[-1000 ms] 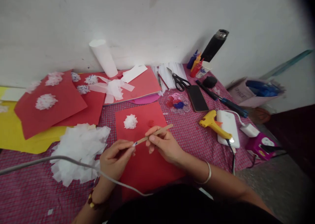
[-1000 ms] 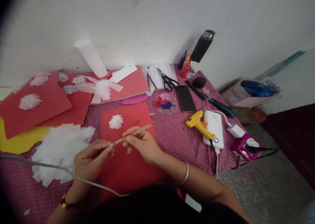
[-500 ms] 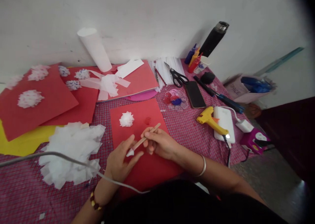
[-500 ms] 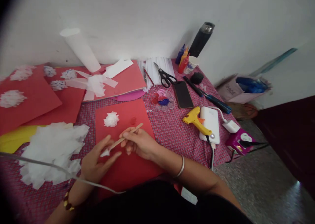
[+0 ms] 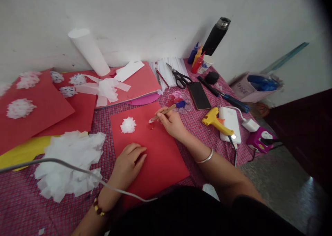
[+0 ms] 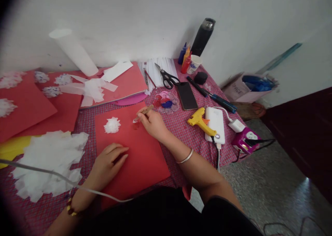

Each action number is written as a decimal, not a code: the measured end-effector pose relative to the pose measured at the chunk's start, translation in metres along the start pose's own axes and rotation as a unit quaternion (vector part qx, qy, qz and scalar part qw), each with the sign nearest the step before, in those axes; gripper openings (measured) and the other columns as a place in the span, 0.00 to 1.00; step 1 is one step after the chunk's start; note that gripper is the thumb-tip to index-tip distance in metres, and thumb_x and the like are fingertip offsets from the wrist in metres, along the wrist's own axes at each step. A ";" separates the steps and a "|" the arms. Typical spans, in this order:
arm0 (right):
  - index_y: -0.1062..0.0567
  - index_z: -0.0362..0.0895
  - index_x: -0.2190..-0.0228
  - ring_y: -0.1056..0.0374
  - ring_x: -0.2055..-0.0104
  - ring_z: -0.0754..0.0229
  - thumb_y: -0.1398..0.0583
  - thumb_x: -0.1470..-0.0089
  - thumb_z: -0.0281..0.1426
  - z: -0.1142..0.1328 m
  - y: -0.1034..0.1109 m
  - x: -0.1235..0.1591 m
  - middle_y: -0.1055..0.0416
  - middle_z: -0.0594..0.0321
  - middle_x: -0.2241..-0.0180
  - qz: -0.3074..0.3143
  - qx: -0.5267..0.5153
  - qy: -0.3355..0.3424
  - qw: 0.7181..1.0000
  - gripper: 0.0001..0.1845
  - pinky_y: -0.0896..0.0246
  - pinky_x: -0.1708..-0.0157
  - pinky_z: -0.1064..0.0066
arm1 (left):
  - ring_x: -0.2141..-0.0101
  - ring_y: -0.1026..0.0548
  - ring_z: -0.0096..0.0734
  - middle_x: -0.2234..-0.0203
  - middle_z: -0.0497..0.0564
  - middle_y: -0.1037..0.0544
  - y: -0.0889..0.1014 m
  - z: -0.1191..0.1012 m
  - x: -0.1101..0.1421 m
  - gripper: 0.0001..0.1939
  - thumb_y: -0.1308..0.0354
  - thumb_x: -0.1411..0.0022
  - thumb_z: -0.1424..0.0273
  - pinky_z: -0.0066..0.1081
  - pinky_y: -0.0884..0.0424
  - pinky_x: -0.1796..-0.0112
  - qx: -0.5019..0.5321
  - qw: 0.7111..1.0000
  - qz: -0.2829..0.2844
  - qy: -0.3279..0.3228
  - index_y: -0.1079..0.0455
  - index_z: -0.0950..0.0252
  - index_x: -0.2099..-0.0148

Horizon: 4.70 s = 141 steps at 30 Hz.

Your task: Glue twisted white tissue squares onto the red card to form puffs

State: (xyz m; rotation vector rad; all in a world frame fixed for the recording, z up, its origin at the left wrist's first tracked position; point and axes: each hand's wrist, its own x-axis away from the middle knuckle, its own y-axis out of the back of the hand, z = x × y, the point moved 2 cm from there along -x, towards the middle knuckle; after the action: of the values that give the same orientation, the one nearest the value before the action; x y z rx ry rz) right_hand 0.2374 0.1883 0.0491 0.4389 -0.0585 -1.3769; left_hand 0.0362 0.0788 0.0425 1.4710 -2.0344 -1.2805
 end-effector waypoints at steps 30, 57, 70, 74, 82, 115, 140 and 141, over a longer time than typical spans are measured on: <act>0.29 0.44 0.72 0.42 0.82 0.68 0.37 0.49 0.38 -0.017 -0.002 0.014 0.38 0.70 0.83 -0.081 -0.393 -0.222 0.889 0.11 0.42 0.80 0.75 | 0.64 0.25 0.38 0.65 0.55 0.22 0.053 0.003 0.022 0.10 0.50 0.34 0.73 0.36 0.29 0.61 -0.129 0.986 0.106 0.031 0.27 0.64 0.59; 0.27 0.42 0.74 0.41 0.83 0.68 0.39 0.45 0.33 -0.015 -0.001 0.010 0.36 0.69 0.85 -0.070 -0.409 -0.216 0.884 0.08 0.38 0.81 0.76 | 0.81 0.36 0.22 0.80 0.46 0.28 0.126 0.074 0.045 0.10 0.33 0.56 0.66 0.25 0.42 0.79 0.227 0.889 -0.080 0.390 0.26 0.65 0.70; 0.28 0.42 0.74 0.41 0.84 0.68 0.42 0.42 0.31 -0.017 -0.003 0.009 0.36 0.69 0.85 -0.069 -0.392 -0.215 0.892 0.10 0.40 0.82 0.77 | 0.76 0.31 0.29 0.76 0.46 0.29 0.119 0.065 0.061 0.12 0.44 0.43 0.65 0.29 0.38 0.72 -0.091 0.942 -0.079 0.313 0.26 0.65 0.59; 0.28 0.42 0.74 0.41 0.84 0.69 0.40 0.42 0.33 -0.016 -0.004 0.010 0.36 0.69 0.84 -0.066 -0.393 -0.209 0.893 0.10 0.40 0.82 0.77 | 0.78 0.33 0.31 0.82 0.45 0.32 0.113 0.063 0.041 0.13 0.46 0.40 0.62 0.30 0.42 0.74 -0.126 0.947 0.006 0.295 0.26 0.64 0.59; 0.29 0.42 0.73 0.41 0.84 0.69 0.40 0.42 0.34 -0.013 -0.004 0.010 0.36 0.69 0.85 -0.061 -0.393 -0.217 0.891 0.10 0.41 0.81 0.77 | 0.82 0.38 0.27 0.85 0.43 0.34 0.104 0.084 0.028 0.07 0.44 0.46 0.66 0.28 0.47 0.77 -0.029 0.939 0.082 0.334 0.28 0.63 0.66; 0.24 0.47 0.64 0.32 0.74 0.65 0.41 0.41 0.39 0.049 -0.012 0.043 0.26 0.63 0.72 0.054 -0.281 0.029 0.958 0.10 0.35 0.72 0.71 | 0.77 0.28 0.22 0.78 0.46 0.23 0.035 -0.019 -0.029 0.08 0.31 0.54 0.71 0.25 0.29 0.72 0.458 0.798 -0.220 0.324 0.24 0.65 0.68; 0.23 0.45 0.71 0.42 0.82 0.70 0.36 0.50 0.42 0.049 -0.009 0.038 0.33 0.71 0.82 -0.007 -0.425 -0.129 0.896 0.13 0.45 0.82 0.78 | 0.70 0.25 0.30 0.73 0.48 0.22 0.047 -0.042 -0.041 0.05 0.39 0.43 0.74 0.31 0.29 0.66 0.167 0.957 -0.225 0.075 0.23 0.60 0.68; 0.23 0.45 0.69 0.42 0.82 0.70 0.35 0.51 0.41 0.049 -0.005 0.034 0.33 0.72 0.81 0.010 -0.449 -0.134 0.883 0.12 0.43 0.81 0.78 | 0.71 0.26 0.29 0.74 0.48 0.22 0.050 -0.044 -0.049 0.04 0.39 0.42 0.73 0.31 0.29 0.66 0.163 0.962 -0.208 0.066 0.23 0.60 0.68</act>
State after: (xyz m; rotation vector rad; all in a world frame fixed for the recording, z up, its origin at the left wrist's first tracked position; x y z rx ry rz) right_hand 0.2250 0.1415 0.0853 -0.5321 0.3424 -1.2832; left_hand 0.0573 0.1042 0.1185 2.1638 -1.9820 -0.9727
